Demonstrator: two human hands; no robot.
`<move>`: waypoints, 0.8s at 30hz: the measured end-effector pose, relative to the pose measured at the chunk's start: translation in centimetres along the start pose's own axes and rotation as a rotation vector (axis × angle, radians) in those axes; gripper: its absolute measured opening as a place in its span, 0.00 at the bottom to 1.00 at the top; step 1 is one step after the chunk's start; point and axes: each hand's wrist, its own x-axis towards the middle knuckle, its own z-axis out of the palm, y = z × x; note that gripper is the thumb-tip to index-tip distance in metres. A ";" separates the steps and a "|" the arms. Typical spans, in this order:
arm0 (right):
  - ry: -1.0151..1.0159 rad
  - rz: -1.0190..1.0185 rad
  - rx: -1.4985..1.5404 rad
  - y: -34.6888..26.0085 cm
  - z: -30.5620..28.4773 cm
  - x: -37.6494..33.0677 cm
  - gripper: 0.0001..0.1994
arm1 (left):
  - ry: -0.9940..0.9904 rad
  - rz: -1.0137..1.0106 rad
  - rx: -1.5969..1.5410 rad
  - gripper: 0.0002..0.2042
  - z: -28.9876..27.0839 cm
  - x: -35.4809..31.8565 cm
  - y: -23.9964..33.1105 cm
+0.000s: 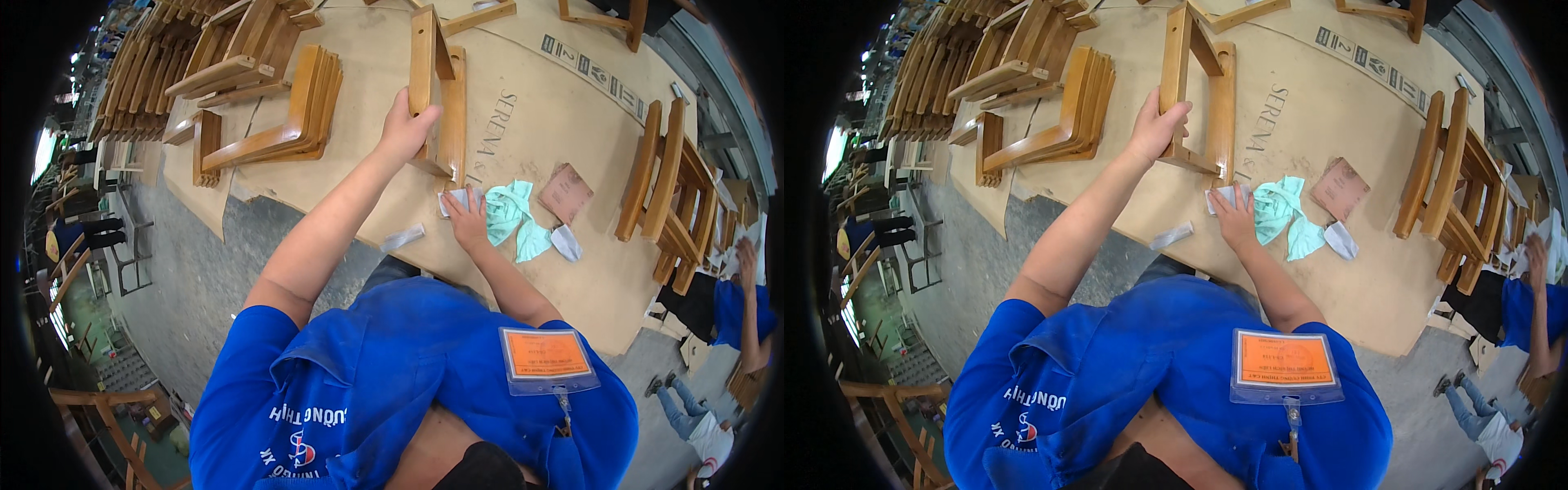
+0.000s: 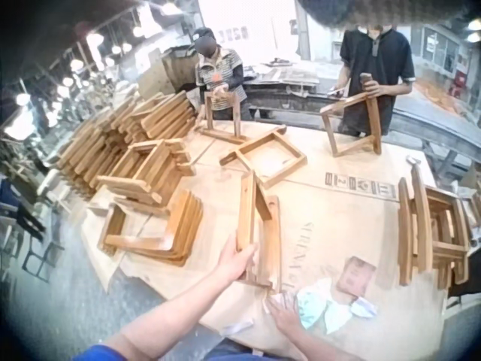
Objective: The person wipes wooden chair frames with a cloth, turning each piece over to clean multiple sides. They handle several frames one at a time, placing each cleaned frame into a stack on the table.
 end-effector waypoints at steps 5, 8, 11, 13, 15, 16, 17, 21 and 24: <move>-0.003 -0.017 0.022 0.8 0.1 -0.5 0.25 | -0.007 0.012 -0.017 0.25 -0.3 -0.3 0.6; -0.016 -0.032 -0.003 1.2 0.3 -0.7 0.26 | -0.020 -0.014 -0.048 0.26 0.0 -0.5 0.7; 0.018 0.057 -0.029 1.3 0.5 -0.9 0.26 | -0.010 0.020 -0.020 0.26 0.2 -0.4 0.7; 0.040 0.051 0.005 1.4 0.5 -0.9 0.26 | -0.013 0.037 -0.015 0.25 0.2 -0.2 0.7; -0.014 0.049 0.005 1.4 0.5 -0.8 0.26 | -0.010 0.038 -0.053 0.24 0.0 -0.4 0.6; -0.120 0.042 0.014 1.5 0.5 -0.7 0.26 | -0.014 0.043 -0.049 0.24 -0.1 -0.3 0.7; -0.024 0.019 0.010 1.7 0.4 -0.4 0.26 | -0.018 0.043 -0.047 0.24 -0.1 -0.3 0.7; -0.008 0.080 -0.001 2.8 0.2 1.4 0.26 | -0.015 0.030 -0.030 0.24 0.3 -0.5 0.8; -0.044 0.075 0.005 3.3 -0.1 2.1 0.27 | -0.014 0.064 -0.039 0.23 0.5 -0.6 0.9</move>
